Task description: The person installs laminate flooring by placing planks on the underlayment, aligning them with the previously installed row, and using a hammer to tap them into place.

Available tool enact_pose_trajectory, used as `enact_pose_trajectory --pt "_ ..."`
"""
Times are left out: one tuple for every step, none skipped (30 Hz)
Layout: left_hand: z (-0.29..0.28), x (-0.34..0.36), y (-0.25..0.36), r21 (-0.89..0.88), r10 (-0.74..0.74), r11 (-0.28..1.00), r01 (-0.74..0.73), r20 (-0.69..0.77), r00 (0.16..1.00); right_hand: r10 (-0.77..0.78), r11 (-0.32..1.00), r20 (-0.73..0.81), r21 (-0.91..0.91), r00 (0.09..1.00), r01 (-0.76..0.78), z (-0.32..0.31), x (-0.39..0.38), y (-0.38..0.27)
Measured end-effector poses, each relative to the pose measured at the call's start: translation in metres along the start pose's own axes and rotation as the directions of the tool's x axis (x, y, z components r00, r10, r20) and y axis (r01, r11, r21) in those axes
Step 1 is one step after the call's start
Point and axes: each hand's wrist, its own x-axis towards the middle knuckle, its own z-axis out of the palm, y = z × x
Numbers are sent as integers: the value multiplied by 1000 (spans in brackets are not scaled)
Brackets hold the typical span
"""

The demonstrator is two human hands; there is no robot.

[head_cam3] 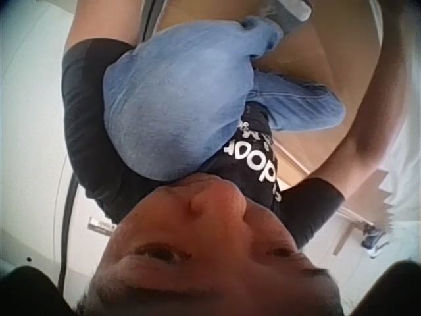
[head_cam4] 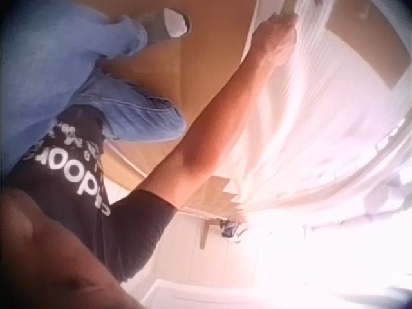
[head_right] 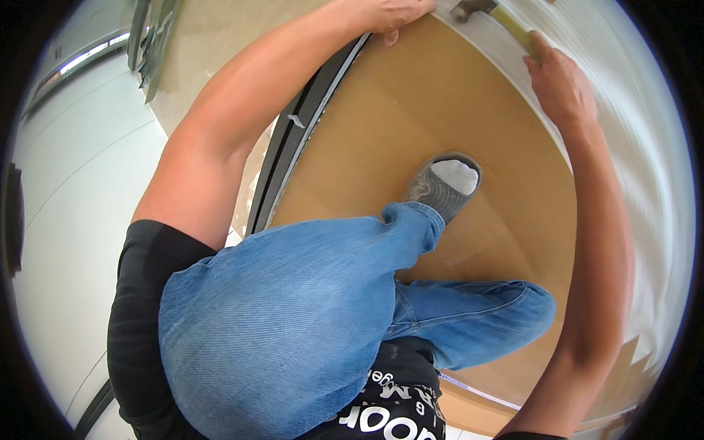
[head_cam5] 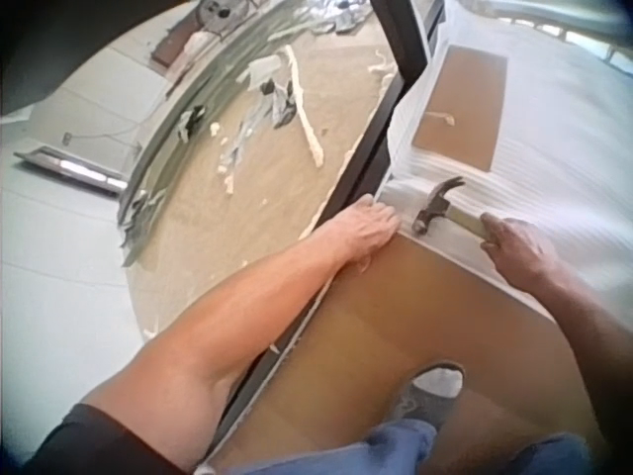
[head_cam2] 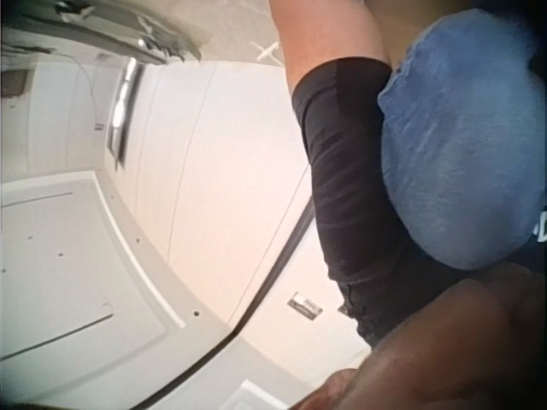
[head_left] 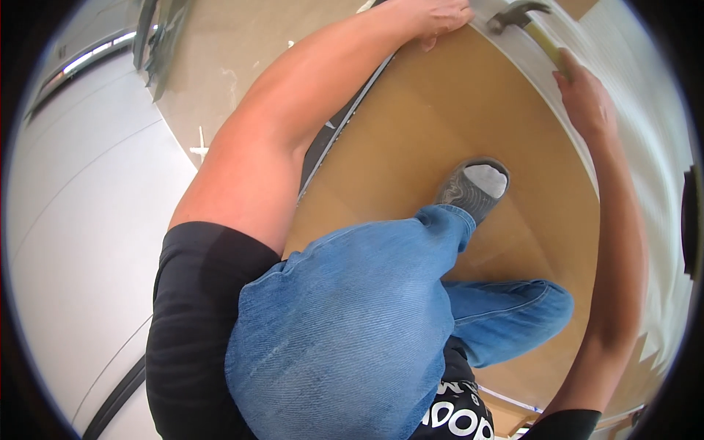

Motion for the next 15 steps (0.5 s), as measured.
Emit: enact_pose_trajectory --pt "4 -2 -1 -2 -3 1000 3 9 1000 -17 999 45 -30 999 19 1 -1 -7" --pt "0 -1 0 -7 -4 1000 4 30 1000 -37 999 48 -37 998 39 0 2 -6" --pt "-3 0 0 -12 -5 1000 6 50 999 -37 999 47 -35 998 39 -2 4 -3" --pt "-3 0 1 -10 -5 1000 6 50 999 -28 999 54 -38 998 30 -4 7 0" --pt "-3 -1 1 -14 -14 1000 15 54 998 -21 999 62 -41 998 24 -7 9 -1" --pt "-2 -1 1 -17 -23 1000 24 59 998 11 999 52 -37 999 -9 -7 10 -3" --pt "-1 -1 0 -16 -25 1000 26 60 998 9 999 52 -36 999 -7 -7 9 -5" --pt "1 -1 -1 -13 -20 1000 21 49 999 -8 999 61 -43 998 11 -5 7 -7" --pt "3 -2 -2 -9 -16 1000 16 38 999 -26 998 70 -49 997 29 -3 6 -8" --pt "4 -4 -3 -9 -19 1000 19 42 999 -30 998 72 -46 997 33 -3 8 -9" --pt "3 -2 -4 -18 -16 1000 17 46 999 -38 998 70 -43 997 41 -4 11 -5" --pt "2 -1 -5 -26 -13 1000 14 49 999 -47 998 69 -41 997 50 -4 13 0" --pt "1 -1 -5 -25 -12 1000 14 48 999 -46 998 68 -42 997 49 -3 15 5" --pt "0 0 -3 -30 -18 999 19 55 998 -26 1000 18 -10 999 26 -1 16 10" --pt "-1 1 -2 -35 -22 999 24 62 998 -3 1000 -30 23 1000 4 3 16 15"
